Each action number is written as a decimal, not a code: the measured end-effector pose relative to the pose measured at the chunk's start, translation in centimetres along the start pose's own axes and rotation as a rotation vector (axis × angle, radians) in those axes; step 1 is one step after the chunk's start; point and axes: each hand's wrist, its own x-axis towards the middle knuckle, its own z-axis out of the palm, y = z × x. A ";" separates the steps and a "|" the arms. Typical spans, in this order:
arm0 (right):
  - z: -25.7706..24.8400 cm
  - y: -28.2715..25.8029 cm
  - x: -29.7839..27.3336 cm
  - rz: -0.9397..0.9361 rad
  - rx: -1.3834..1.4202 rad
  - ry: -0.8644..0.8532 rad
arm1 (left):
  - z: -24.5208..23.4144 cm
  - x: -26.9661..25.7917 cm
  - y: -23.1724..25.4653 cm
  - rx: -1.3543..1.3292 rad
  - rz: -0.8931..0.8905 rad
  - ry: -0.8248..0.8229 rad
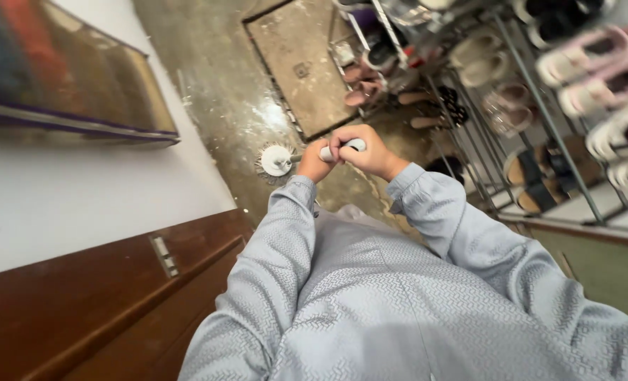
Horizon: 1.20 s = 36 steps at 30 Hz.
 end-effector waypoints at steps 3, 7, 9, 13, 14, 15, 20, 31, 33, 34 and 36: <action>-1.1 0.0 -6.0 -0.021 -0.041 0.053 | 4.9 -2.0 1.5 0.048 0.079 0.015; -2.5 -1.4 -12.2 -0.032 -0.107 0.142 | 11.2 -2.8 3.3 -0.022 0.172 -0.064; -3.2 -2.2 -14.8 -0.012 -0.155 0.194 | 14.4 -3.0 4.3 -0.096 0.249 -0.115; -3.1 -2.5 -18.4 -0.014 -0.272 0.297 | 19.3 -3.9 6.0 -0.167 0.159 -0.239; -2.7 -2.4 -19.1 -0.014 -0.331 0.328 | 20.2 -4.4 5.9 -0.276 0.134 -0.275; -2.2 -2.3 -19.5 -0.016 -0.389 0.355 | 20.9 -5.0 5.8 -0.384 0.106 -0.307; -1.0 -2.9 -20.4 0.005 -0.348 0.269 | 18.1 -8.6 7.4 -0.302 0.067 -0.250; 8.4 -0.4 -14.0 0.027 0.169 -0.020 | 3.0 -17.5 5.1 0.284 -0.086 0.001; 12.0 1.3 -12.7 0.034 0.219 -0.066 | 0.4 -20.1 2.1 0.253 -0.025 0.108; 13.1 1.6 -12.1 0.032 0.225 -0.078 | -0.7 -20.8 1.6 0.257 -0.034 0.117; 15.3 2.4 -12.1 0.020 0.260 -0.094 | -1.7 -23.0 0.8 0.189 -0.156 0.107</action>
